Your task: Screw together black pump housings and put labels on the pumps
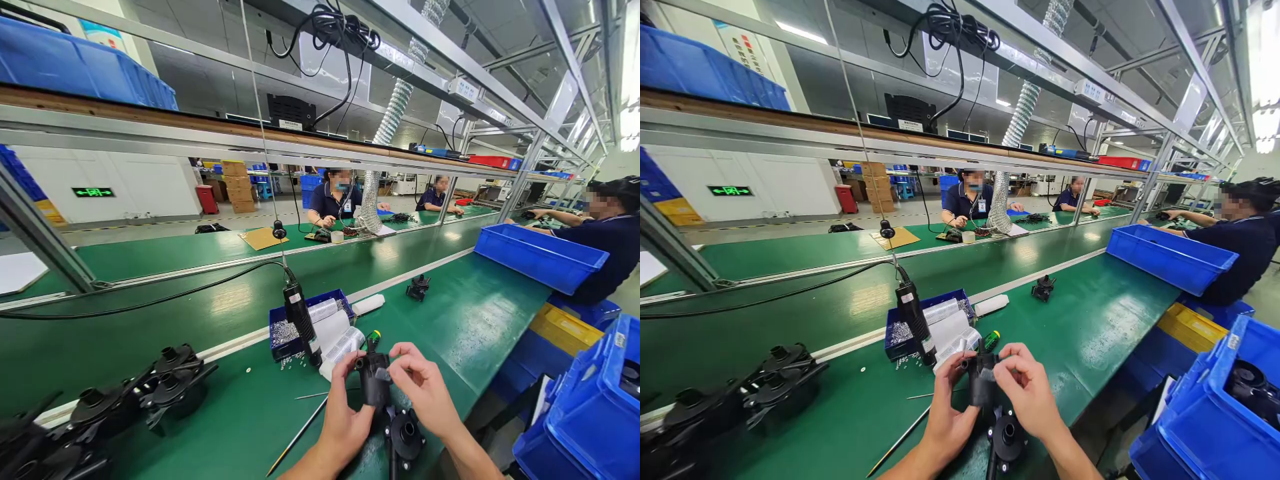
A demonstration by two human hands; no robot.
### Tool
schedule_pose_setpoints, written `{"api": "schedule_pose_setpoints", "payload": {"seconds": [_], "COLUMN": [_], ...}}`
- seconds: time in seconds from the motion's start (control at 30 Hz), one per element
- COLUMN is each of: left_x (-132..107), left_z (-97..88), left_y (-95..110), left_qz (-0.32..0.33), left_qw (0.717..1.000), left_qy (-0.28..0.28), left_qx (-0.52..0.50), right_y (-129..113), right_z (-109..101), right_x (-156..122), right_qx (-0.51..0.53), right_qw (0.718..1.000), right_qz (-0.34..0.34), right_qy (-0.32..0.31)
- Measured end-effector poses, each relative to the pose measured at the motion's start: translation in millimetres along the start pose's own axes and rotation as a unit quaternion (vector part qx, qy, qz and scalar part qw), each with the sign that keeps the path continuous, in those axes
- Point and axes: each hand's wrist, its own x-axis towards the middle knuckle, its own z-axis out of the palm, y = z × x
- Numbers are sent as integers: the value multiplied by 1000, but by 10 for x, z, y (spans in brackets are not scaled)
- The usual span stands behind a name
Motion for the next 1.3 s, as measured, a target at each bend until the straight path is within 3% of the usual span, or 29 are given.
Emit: {"api": "schedule_pose_setpoints", "payload": {"seconds": [0.1,0.33,0.87,1.13,1.3], "left_x": [16,10,4,-13,-8], "left_z": [6,-3,27,37,30], "left_y": [16,52,33,26,77], "left_qz": [-41,-60,-93,-70,-40], "left_qw": [998,996,993,996,998], "left_qy": [0,-13,-8,3,13], "left_qx": [-45,-64,-76,-58,-41], "right_y": [33,24,-178,-187,-251], "right_z": [50,57,85,103,125], "right_x": [-106,-87,-107,-156,-220], "right_qx": [-10,-74,-200,-280,-403], "right_qw": [999,994,977,956,902], "right_qz": [17,35,13,-64,-155], "right_qy": [-43,-74,-67,-49,-20]}}
